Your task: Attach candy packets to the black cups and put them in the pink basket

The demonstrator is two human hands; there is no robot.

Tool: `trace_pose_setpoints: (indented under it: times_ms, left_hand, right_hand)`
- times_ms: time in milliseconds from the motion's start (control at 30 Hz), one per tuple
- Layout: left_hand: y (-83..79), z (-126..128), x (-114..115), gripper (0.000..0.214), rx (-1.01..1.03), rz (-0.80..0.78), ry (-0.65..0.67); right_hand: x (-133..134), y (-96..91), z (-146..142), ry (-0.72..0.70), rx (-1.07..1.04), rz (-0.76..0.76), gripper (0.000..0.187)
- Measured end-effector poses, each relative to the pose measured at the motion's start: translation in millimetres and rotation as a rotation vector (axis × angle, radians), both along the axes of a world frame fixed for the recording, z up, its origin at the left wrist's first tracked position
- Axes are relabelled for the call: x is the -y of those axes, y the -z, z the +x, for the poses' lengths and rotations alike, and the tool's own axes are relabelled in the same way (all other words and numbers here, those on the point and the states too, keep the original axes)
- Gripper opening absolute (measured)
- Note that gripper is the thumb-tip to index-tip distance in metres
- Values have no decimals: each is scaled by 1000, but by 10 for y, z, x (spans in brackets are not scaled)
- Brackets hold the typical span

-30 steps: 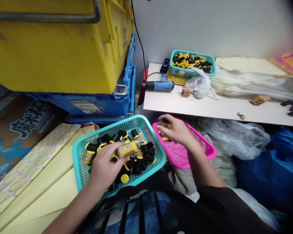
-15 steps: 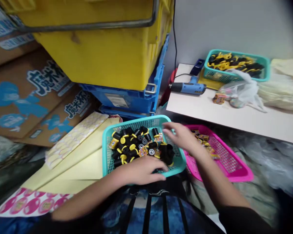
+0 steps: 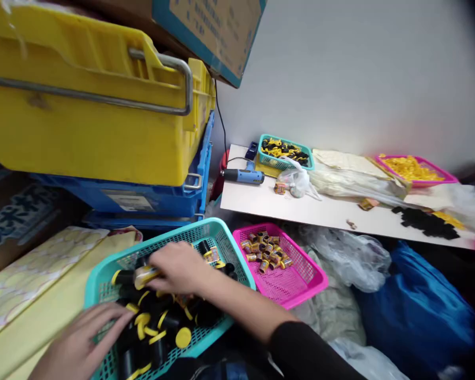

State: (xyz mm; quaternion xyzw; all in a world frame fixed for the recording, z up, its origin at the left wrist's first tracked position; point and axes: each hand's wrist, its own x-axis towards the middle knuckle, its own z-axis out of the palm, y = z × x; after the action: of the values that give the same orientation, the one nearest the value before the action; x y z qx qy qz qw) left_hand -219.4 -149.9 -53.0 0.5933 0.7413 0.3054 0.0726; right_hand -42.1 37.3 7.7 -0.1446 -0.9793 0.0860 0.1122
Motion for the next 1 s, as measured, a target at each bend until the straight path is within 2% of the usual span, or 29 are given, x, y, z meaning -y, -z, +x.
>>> trace_pose_setpoints:
  times_ms: [67,133,200,233,300,367,467,567,667,800,867,1000]
  left_hand:
    - [-76,-59,-185,33,-103,-19,51]
    - [-128,-76,-345,38,-221,-68,13]
    - [-118,-44,-455,38,-290,-149,14]
    - [-93,-17,-489,39,-316,-208,25]
    - [-31,41,-519,37,-348,-290,41]
    - [12,82,-511,32,-343,-327,42]
    - [19,99,-454,30,-310,-318,56]
    - [-2,95,-392,34,-290,-320,71]
    - [-36,114,-380,35,-264,-346,65]
    - [-128,186,-468,35,-218,-276,-8]
    - [-186,247,-542,30,-180,-213,2]
    - [-243,490,-724,24,-83,-183,230]
  right_hand:
    - [-146,-55,646,306,-23,-40,30]
    - [-284,12,1349,581,-15,-75,26]
    - [-407,183,1933,722,65,-143,28]
    - [-459,280,2129,789,176,-134,29]
    - [-527,435,2266,806,218,-116,31]
    - [-526,484,2071,721,123,-154,28]
    - [-418,422,1377,469,13,-278,28]
    - [-314,394,620,165,65,-385,27]
    - [-297,443,99,61,133,-378,32]
    - [-377,473,-215,-139,384,-191,38]
    - [-428,468,-268,-193,484,-181,37]
    - [-505,459,-206,-146,498,-208,35]
